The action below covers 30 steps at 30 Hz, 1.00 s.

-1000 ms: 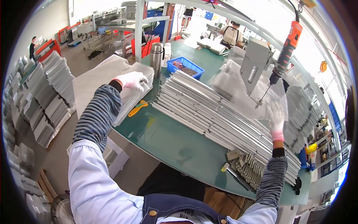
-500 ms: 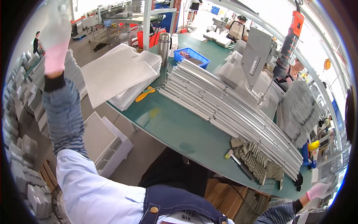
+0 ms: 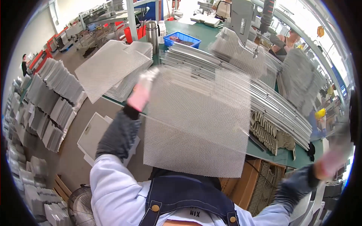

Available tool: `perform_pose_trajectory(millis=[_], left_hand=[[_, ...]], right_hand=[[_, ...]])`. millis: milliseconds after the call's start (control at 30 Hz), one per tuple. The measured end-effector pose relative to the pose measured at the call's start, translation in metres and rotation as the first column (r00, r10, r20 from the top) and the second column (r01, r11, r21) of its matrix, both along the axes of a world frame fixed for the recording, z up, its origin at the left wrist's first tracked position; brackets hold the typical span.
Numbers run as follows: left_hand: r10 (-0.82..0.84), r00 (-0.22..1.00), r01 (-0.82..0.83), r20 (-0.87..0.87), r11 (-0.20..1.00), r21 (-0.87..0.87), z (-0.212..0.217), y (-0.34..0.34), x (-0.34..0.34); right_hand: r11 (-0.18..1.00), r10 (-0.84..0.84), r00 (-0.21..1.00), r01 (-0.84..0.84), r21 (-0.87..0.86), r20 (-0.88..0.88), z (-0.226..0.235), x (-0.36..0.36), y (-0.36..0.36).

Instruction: Assembling industrial air filters by fitting aluminum frames onto metal mesh and securing them with tools.

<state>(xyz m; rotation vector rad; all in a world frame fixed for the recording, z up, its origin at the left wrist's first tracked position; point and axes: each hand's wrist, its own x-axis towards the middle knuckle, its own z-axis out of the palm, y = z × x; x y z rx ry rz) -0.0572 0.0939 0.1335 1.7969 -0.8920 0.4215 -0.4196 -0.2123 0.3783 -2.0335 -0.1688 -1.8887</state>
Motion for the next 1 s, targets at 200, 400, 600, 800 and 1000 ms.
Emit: perform_pose_trajectory(millis=[200, 400, 600, 800, 1000], left_hand=[[-0.454, 0.56, -0.031, -0.693, 0.824, -0.566, -0.114, -0.064, 0.047], [-0.445, 0.587, 0.064, -0.676, 0.858, -0.509, -0.129, -0.095, 0.067], [-0.349, 0.803, 0.189, -0.483, 0.918, -0.35, -0.152, -0.102, 0.078], [-0.462, 0.445, -0.027, -0.767, 0.85, -0.527, -0.111, -0.104, 0.054], [-0.58, 0.393, 0.126, -0.714, 0.803, -0.583, -0.091, -0.102, 0.049]], right_hand=[[0.318, 0.83, 0.456, 0.088, 0.944, -0.322, -0.166, 0.073, -0.004], [-0.026, 0.902, 0.431, 0.112, 0.993, -0.025, -0.288, 0.098, -0.039], [-0.015, 0.89, 0.453, 0.132, 0.991, -0.047, -0.304, 0.104, -0.048], [-0.064, 0.9, 0.435, 0.173, 0.983, -0.018, -0.303, 0.107, -0.056], [-0.033, 0.903, 0.424, 0.222, 0.975, -0.066, -0.308, 0.11, -0.06]])
